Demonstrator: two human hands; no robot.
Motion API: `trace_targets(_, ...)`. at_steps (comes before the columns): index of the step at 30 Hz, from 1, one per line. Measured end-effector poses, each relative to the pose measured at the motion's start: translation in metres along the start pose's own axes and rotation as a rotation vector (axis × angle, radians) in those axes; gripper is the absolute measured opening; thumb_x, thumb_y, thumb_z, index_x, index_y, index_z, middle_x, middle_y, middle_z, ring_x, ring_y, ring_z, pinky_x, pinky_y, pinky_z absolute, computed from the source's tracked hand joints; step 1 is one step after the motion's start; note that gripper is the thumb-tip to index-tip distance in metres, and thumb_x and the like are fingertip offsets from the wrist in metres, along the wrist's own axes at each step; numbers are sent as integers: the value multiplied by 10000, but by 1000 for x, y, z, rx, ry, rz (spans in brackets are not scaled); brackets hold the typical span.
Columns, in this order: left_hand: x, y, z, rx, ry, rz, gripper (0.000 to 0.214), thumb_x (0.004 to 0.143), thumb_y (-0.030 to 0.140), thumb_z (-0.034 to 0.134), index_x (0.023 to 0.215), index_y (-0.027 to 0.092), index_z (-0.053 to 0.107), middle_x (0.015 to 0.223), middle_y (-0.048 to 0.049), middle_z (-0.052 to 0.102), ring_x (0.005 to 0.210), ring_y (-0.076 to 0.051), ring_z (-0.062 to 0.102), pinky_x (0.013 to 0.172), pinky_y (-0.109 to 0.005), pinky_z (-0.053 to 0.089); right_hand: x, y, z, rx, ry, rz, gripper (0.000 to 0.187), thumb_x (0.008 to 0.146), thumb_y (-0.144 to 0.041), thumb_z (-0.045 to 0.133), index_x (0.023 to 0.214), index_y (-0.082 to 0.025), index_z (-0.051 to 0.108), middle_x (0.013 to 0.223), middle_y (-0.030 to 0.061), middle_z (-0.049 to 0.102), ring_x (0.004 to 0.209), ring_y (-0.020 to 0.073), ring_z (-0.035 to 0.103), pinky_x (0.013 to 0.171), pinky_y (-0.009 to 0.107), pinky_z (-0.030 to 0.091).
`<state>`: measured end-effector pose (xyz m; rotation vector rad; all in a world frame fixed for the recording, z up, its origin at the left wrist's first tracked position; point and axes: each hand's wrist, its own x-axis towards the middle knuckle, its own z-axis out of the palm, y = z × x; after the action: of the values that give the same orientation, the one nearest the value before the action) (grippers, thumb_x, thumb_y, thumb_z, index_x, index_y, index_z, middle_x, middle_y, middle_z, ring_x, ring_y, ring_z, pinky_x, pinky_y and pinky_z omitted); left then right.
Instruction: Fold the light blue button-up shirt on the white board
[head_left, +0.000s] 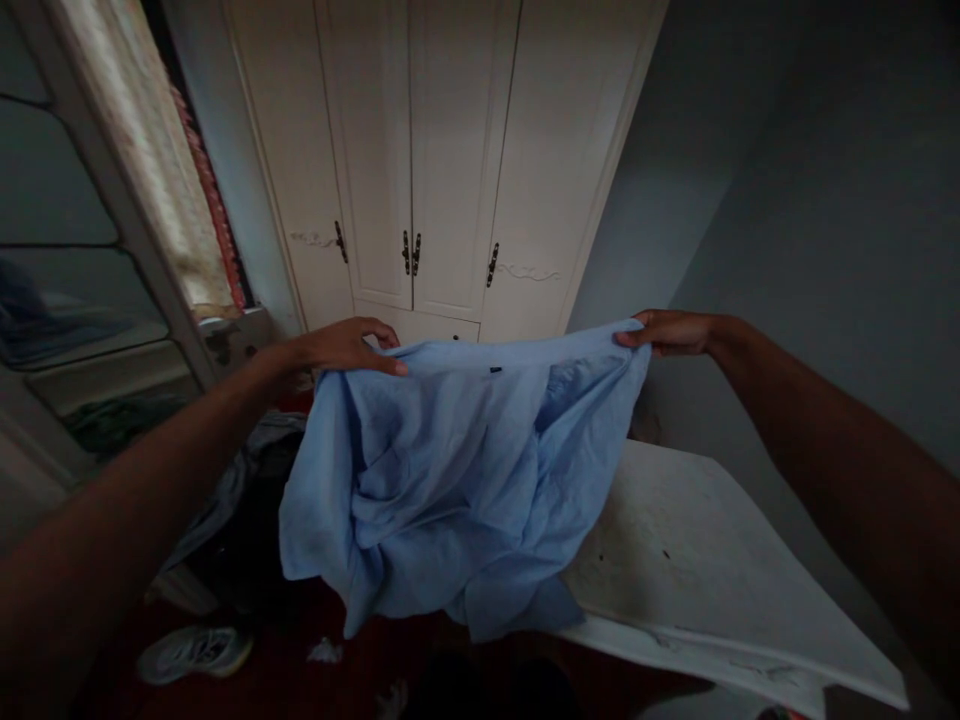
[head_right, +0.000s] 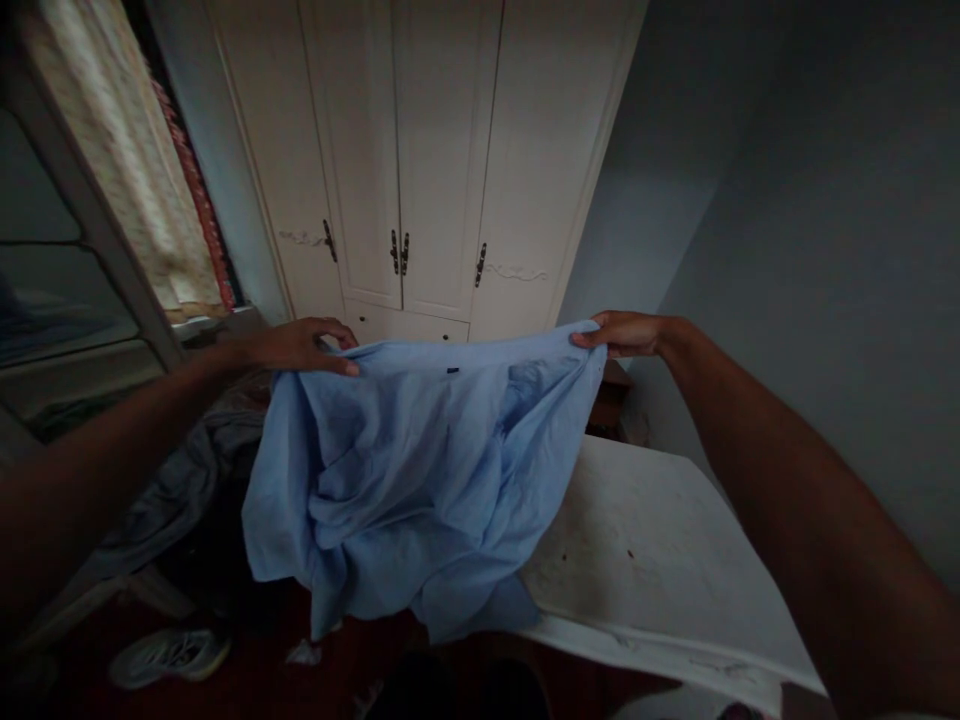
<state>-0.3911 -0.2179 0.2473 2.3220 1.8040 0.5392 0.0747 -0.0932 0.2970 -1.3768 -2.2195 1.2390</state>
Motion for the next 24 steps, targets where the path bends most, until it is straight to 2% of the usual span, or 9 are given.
trace_targets(2, 1, 1, 5, 41, 70, 5, 541, 612, 616, 640, 945, 193, 695, 1055, -53, 666, 977, -231, 610, 829, -267, 467, 1, -1, 4, 36, 61, -12, 308, 627, -416, 812, 707, -158, 665, 702, 58, 668, 679, 163, 625, 632, 273, 532)
trace_targets(4, 1, 0, 8, 4, 65, 15, 493, 668, 613, 576, 876, 185, 706, 965, -45, 685, 902, -216, 625, 782, -252, 472, 3, 0, 6, 68, 90, -17, 294, 632, -393, 814, 716, -148, 674, 745, 68, 688, 711, 167, 639, 692, 288, 546)
trace_targets(8, 2, -8, 5, -36, 79, -40, 486, 727, 606, 487, 782, 171, 697, 747, -24, 673, 734, -184, 615, 656, -225, 448, 11, 6, 5, 110, 141, -3, 318, 623, -382, 831, 737, -132, 671, 747, 56, 683, 643, 140, 626, 675, 282, 549)
trace_targets(11, 11, -13, -1, 63, 259, -131, 488, 732, 591, 472, 764, 155, 688, 669, -32, 635, 697, -193, 600, 629, -240, 430, 22, 3, 6, 107, 284, -25, 279, 660, -341, 810, 773, -136, 659, 701, 39, 660, 564, 127, 596, 575, 274, 538)
trace_targets(14, 28, -8, -10, 120, 488, -224, 438, 749, 534, 503, 784, 140, 692, 709, -55, 639, 754, -221, 606, 693, -286, 445, 37, -13, 12, -32, 552, -64, 200, 688, -263, 771, 697, -132, 621, 584, 20, 594, 475, 119, 543, 472, 261, 504)
trace_targets(17, 52, 9, -23, -97, 725, -333, 353, 732, 418, 631, 874, 98, 673, 827, -75, 650, 761, -196, 596, 727, -326, 479, 56, -38, 18, -94, 808, -133, 190, 682, -223, 736, 617, -141, 578, 519, 5, 531, 453, 119, 521, 414, 241, 480)
trace_targets(20, 78, 32, -43, -590, 958, -440, 358, 804, 273, 625, 1082, 62, 543, 1016, -84, 618, 720, -112, 566, 670, -303, 527, 78, -69, 21, 325, 965, -324, 99, 716, -192, 662, 713, -156, 570, 599, -20, 540, 508, 98, 538, 445, 214, 518)
trace_targets(22, 93, 48, -55, -825, 1071, -390, 310, 898, 188, 504, 1169, 62, 423, 1111, -81, 582, 752, -70, 561, 691, -268, 537, 92, -90, 22, 636, 965, -459, 56, 761, -168, 595, 781, -170, 543, 642, -42, 527, 565, 80, 564, 528, 208, 557)
trace_targets(24, 100, 64, -65, -880, 1097, -300, 276, 933, 121, 389, 1200, 63, 354, 1148, -88, 564, 800, -68, 583, 705, -244, 523, 104, -112, 27, 802, 890, -590, 17, 813, -170, 538, 812, -171, 521, 673, -48, 511, 628, 74, 600, 610, 222, 572)
